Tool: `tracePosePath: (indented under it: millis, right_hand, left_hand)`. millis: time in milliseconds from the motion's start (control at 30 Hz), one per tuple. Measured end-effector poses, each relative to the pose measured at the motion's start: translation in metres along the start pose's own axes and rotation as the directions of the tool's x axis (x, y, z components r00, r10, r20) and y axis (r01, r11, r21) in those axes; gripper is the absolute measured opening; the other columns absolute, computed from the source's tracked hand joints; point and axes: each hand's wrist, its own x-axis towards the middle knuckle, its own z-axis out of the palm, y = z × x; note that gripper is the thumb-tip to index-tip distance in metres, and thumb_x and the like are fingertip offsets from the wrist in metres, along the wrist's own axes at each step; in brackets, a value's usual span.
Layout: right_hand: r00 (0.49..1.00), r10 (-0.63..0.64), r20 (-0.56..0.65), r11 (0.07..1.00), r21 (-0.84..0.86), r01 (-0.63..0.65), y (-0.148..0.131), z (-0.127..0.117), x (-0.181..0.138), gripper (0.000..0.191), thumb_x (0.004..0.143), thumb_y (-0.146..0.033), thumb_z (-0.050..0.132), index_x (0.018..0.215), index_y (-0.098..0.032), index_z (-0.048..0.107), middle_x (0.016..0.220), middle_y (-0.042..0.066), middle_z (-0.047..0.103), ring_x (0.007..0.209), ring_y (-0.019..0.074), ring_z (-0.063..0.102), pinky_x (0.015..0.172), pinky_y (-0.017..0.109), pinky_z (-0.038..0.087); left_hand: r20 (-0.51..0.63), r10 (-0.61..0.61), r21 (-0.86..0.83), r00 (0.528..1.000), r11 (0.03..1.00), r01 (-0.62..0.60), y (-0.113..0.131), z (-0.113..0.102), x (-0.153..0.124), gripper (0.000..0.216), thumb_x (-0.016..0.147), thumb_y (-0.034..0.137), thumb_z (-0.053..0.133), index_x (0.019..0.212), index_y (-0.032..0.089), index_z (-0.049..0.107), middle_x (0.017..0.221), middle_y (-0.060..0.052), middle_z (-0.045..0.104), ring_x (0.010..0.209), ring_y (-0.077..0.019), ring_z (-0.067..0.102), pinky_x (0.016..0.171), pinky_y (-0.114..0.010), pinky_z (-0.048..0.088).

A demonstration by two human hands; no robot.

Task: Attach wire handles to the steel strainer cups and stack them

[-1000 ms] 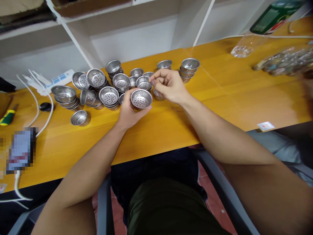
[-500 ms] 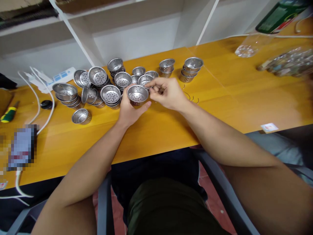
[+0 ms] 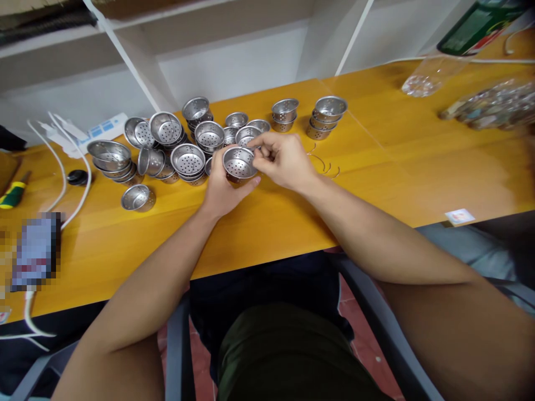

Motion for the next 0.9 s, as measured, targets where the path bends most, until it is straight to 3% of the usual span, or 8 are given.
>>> tracePosePath:
  millis: [167, 433, 600, 700, 800, 900]
  right_hand:
    - [1.000, 0.009, 0.008, 1.000, 0.024, -0.009, -0.009, 0.007, -0.005, 0.027, 0.101, -0.028, 0.088, 0.128, -0.029, 0.084, 0.075, -0.003, 0.060, 0.073, 0.0248, 0.059, 0.077, 0.043, 0.060]
    - [1.000, 0.020, -0.010, 0.998, 0.064, -0.019, -0.016, 0.009, -0.005, 0.016, 0.097, -0.021, 0.082, 0.112, -0.027, 0.083, 0.071, -0.003, 0.057, 0.070, 0.0229, 0.057, 0.074, 0.042, 0.057]
    - [1.000, 0.021, 0.005, 0.990, 0.137, -0.022, -0.016, 0.006, -0.002, 0.008, 0.098, -0.023, 0.083, 0.105, -0.026, 0.083, 0.071, -0.003, 0.058, 0.068, 0.0197, 0.053, 0.068, 0.038, 0.050]
    - [0.983, -0.016, 0.184, 0.967, 0.254, -0.032, -0.018, -0.014, 0.003, 0.009, 0.104, -0.031, 0.088, 0.104, -0.023, 0.084, 0.074, -0.002, 0.064, 0.067, 0.0161, 0.054, 0.063, 0.033, 0.048]
    - [0.901, -0.096, 0.423, 0.914, 0.397, -0.089, -0.019, -0.038, 0.008, 0.032, 0.107, -0.047, 0.100, 0.110, -0.020, 0.085, 0.080, -0.001, 0.074, 0.064, 0.0127, 0.061, 0.059, 0.028, 0.049]
    - [0.853, -0.124, 0.508, 0.870, 0.469, -0.153, -0.020, -0.052, 0.010, 0.050, 0.101, -0.061, 0.110, 0.110, -0.019, 0.083, 0.082, 0.000, 0.078, 0.064, 0.0126, 0.067, 0.059, 0.027, 0.054]
  left_hand:
    - [0.031, 0.020, 0.055, 0.999, 0.998, -0.022, 0.005, -0.001, 0.000, 0.111, 0.086, 0.080, 0.113, 0.169, 0.031, 0.058, 0.161, -0.014, 0.069, 0.157, -0.0411, 0.071, 0.143, -0.064, 0.055]
    - [0.061, 0.034, 0.027, 0.998, 0.999, -0.035, 0.013, -0.001, 0.001, 0.095, 0.097, 0.083, 0.102, 0.168, 0.033, 0.063, 0.158, -0.012, 0.072, 0.154, -0.0379, 0.074, 0.140, -0.060, 0.059]
    - [0.054, -0.003, -0.013, 0.999, 1.000, 0.004, 0.014, 0.003, 0.000, 0.090, 0.101, 0.089, 0.095, 0.163, 0.032, 0.066, 0.150, -0.012, 0.076, 0.140, -0.0345, 0.079, 0.125, -0.054, 0.069]
    - [0.053, -0.040, -0.083, 0.998, 0.996, 0.044, 0.011, 0.005, -0.002, 0.084, 0.105, 0.088, 0.092, 0.160, 0.032, 0.065, 0.146, -0.010, 0.077, 0.132, -0.0305, 0.083, 0.119, -0.050, 0.072]
    - [0.085, -0.065, -0.145, 0.994, 0.986, 0.077, 0.008, 0.006, -0.003, 0.078, 0.109, 0.084, 0.090, 0.162, 0.033, 0.063, 0.144, -0.009, 0.079, 0.125, -0.0283, 0.086, 0.116, -0.049, 0.074]
    - [0.126, -0.062, -0.188, 0.990, 0.978, 0.085, 0.008, 0.006, -0.004, 0.078, 0.110, 0.082, 0.090, 0.165, 0.034, 0.061, 0.147, -0.010, 0.079, 0.126, -0.0288, 0.086, 0.112, -0.048, 0.075]
